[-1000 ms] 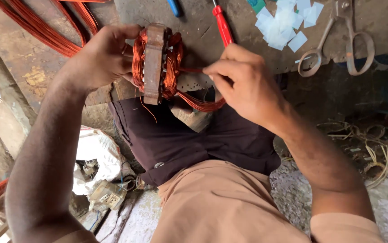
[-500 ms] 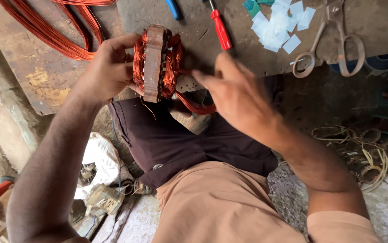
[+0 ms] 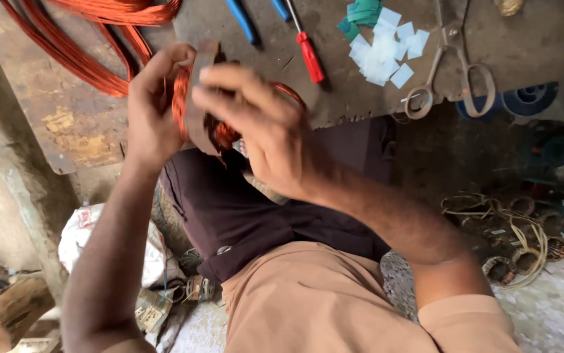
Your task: The person winds copper wire around a motor stator by hand and inserts small white insulation pieces into the stator slots.
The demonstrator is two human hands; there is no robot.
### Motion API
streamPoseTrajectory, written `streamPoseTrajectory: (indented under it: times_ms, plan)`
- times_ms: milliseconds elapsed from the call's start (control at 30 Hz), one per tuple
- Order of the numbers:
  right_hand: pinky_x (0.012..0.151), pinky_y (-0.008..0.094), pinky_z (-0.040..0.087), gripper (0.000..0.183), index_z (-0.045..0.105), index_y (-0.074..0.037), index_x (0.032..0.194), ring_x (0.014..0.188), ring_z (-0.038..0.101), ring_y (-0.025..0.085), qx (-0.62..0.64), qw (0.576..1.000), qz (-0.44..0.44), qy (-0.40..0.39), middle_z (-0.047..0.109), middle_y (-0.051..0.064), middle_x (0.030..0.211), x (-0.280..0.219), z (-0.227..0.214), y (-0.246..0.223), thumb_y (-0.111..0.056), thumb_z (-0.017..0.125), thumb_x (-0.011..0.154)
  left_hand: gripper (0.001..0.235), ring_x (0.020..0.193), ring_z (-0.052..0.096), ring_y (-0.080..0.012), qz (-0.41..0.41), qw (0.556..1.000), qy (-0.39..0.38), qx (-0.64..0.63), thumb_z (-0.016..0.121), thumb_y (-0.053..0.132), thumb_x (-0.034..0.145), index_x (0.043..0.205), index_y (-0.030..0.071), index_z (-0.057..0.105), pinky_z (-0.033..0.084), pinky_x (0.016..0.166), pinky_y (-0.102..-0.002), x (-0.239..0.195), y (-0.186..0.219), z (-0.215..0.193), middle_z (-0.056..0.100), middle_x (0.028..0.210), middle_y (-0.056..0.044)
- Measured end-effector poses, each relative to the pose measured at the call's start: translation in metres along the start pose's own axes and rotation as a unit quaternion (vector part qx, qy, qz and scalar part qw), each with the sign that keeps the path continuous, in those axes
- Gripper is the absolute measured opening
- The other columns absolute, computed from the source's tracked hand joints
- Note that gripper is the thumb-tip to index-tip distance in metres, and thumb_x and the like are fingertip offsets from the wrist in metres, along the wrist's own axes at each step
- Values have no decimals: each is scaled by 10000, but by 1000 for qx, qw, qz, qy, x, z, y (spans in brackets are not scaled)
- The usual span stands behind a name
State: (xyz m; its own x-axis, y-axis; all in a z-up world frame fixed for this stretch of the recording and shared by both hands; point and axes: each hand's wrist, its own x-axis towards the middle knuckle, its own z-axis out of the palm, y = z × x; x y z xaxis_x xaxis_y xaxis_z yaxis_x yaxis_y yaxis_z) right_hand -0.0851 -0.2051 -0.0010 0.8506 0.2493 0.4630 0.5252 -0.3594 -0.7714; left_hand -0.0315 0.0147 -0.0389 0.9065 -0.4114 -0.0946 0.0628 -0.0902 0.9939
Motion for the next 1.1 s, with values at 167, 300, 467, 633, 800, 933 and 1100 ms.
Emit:
streamPoseTrajectory:
  times_ms: [167, 300, 467, 633, 800, 933, 1100]
  plan:
    - [1055, 443, 561, 362, 659, 17, 1285, 1243, 655, 349, 26, 999, -23, -26, 607, 185, 1357, -21, -25, -16, 107, 543, 954, 350, 1118, 606, -121, 113, 984, 33, 130, 678, -28, 958, 1296, -34, 586, 502, 1018, -240, -9, -5, 0, 648, 1212, -70]
    - [881, 270, 592, 275, 657, -22, 1298, 1031, 725, 189, 44, 994, 98, 13, 636, 102, 1335, -44, -53, -7, 50, 610, 1037, 450, 1110, 621, -162, 141, 952, 44, 269, 800, 23, 921, 1307, -9, 571, 514, 983, -264, -8, -1, -7, 644, 1179, -113]
    - [745, 264, 611, 428, 597, 29, 1325, 875, 714, 103, 216, 935, 281, -26, 603, 92, 1348, -52, -51, 18, 4, 709, 913, 411, 1174, 638, -222, 190, 939, -3, 286, 799, 9, 928, 1278, -19, 586, 490, 929, -304, 1, 20, -9, 669, 1285, -153]
    - [688, 293, 619, 171, 703, 95, 1149, 787, 695, 126, 374, 870, 316, -63, 716, 111, 968, -69, -42, 56, 4, 696, 1005, 313, 1313, 643, -207, 117, 988, -98, 10, 680, -27, 1058, 1357, 13, 600, 542, 1141, -351, 2, 9, -16, 660, 1410, -126]
    - [723, 288, 617, 166, 719, 95, 1146, 807, 715, 142, 375, 879, 285, -73, 716, 114, 975, -58, -52, 58, 9, 688, 1008, 276, 1286, 669, -190, 49, 995, -82, -21, 654, 17, 1079, 1353, 13, 619, 574, 1126, -358, 3, 4, -18, 685, 1385, -123]
    - [688, 294, 614, 131, 743, 93, 1097, 770, 715, 156, 348, 892, 280, -74, 706, 120, 960, -64, -49, 66, 10, 697, 1008, 398, 1306, 630, -167, 77, 990, -110, -39, 776, 61, 987, 1337, 23, 591, 532, 1140, -342, 5, 11, -12, 655, 1401, -110]
    - [754, 294, 617, 204, 702, 77, 1200, 830, 722, 160, 302, 910, 283, -10, 728, 140, 1056, -76, -51, 47, -1, 655, 1018, 264, 1115, 733, -150, 119, 987, -20, 105, 830, 99, 966, 1168, 13, 685, 596, 991, -305, 8, 9, 3, 762, 1172, -96]
